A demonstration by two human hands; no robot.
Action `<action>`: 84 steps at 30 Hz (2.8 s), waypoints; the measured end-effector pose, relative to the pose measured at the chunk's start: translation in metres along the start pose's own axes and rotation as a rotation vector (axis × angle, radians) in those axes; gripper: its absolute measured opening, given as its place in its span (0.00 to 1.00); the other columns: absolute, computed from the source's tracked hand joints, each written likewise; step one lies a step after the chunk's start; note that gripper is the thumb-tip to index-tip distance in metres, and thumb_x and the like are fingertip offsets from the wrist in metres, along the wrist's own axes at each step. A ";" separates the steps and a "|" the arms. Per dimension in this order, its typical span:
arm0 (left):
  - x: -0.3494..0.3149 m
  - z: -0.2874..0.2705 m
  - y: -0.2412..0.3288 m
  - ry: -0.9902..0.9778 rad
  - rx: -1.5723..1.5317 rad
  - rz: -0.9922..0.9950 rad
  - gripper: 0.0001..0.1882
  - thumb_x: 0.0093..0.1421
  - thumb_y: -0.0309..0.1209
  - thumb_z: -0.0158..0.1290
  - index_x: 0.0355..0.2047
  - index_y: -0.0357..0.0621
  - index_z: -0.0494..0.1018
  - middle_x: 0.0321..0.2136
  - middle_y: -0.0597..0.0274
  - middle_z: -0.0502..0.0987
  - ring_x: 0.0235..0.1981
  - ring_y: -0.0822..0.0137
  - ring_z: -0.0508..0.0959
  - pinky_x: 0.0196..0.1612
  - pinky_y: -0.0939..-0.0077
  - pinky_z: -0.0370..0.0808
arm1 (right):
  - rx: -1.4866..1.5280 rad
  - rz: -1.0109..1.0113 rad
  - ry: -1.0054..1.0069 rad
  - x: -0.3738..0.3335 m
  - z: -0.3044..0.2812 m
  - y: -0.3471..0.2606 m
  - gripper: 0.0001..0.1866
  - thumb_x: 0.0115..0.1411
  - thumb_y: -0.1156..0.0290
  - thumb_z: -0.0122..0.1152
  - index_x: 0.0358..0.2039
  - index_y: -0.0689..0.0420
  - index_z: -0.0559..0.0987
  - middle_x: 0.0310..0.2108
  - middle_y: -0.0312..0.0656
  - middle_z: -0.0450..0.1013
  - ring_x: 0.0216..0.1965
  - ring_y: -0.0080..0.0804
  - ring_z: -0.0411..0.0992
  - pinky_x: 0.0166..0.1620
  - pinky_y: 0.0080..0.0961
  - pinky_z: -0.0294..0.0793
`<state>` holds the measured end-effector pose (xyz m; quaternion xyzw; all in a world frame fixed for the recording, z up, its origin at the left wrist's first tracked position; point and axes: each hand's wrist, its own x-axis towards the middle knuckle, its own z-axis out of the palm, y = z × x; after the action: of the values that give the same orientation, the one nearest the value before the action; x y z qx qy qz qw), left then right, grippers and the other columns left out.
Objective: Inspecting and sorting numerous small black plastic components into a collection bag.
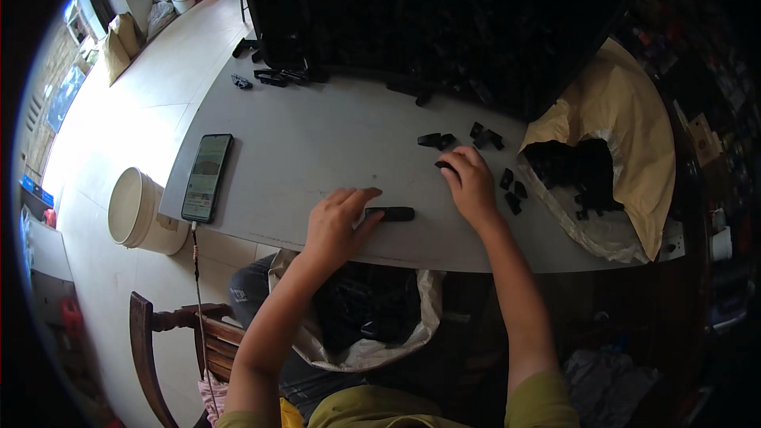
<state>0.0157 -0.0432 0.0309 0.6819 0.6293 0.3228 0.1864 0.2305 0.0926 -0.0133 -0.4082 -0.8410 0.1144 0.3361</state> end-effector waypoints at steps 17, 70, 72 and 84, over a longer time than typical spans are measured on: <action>0.008 0.012 -0.026 -0.124 -0.255 0.172 0.13 0.49 0.21 0.58 0.38 0.38 0.75 0.34 0.54 0.74 0.36 0.54 0.78 0.40 0.67 0.75 | 0.398 -0.015 -0.190 -0.035 -0.019 -0.042 0.15 0.48 0.77 0.69 0.39 0.60 0.81 0.35 0.37 0.72 0.30 0.25 0.70 0.32 0.21 0.70; 0.231 0.097 -0.022 0.175 0.825 0.014 0.11 0.57 0.38 0.53 0.36 0.48 0.76 0.27 0.58 0.81 0.32 0.60 0.82 0.29 0.67 0.77 | 0.351 0.565 0.411 -0.101 -0.078 0.026 0.09 0.63 0.71 0.56 0.35 0.64 0.81 0.27 0.35 0.72 0.26 0.17 0.66 0.29 0.15 0.65; 0.238 0.095 -0.030 0.137 0.753 -0.031 0.13 0.58 0.41 0.52 0.36 0.47 0.75 0.27 0.56 0.80 0.32 0.57 0.82 0.30 0.63 0.77 | 0.305 0.589 0.442 -0.100 -0.080 0.027 0.10 0.64 0.71 0.55 0.36 0.64 0.81 0.28 0.35 0.72 0.26 0.17 0.66 0.29 0.16 0.65; 0.200 0.058 -0.032 -0.013 0.583 0.008 0.16 0.59 0.43 0.51 0.41 0.47 0.74 0.28 0.50 0.79 0.33 0.50 0.80 0.35 0.57 0.76 | -0.178 0.371 0.245 -0.077 -0.067 0.031 0.21 0.54 0.85 0.48 0.44 0.53 0.80 0.43 0.42 0.70 0.41 0.40 0.73 0.42 0.31 0.72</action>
<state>0.0315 0.1655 0.0092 0.7112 0.6917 0.1246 -0.0143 0.3273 0.0479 -0.0144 -0.5947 -0.7112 0.0492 0.3717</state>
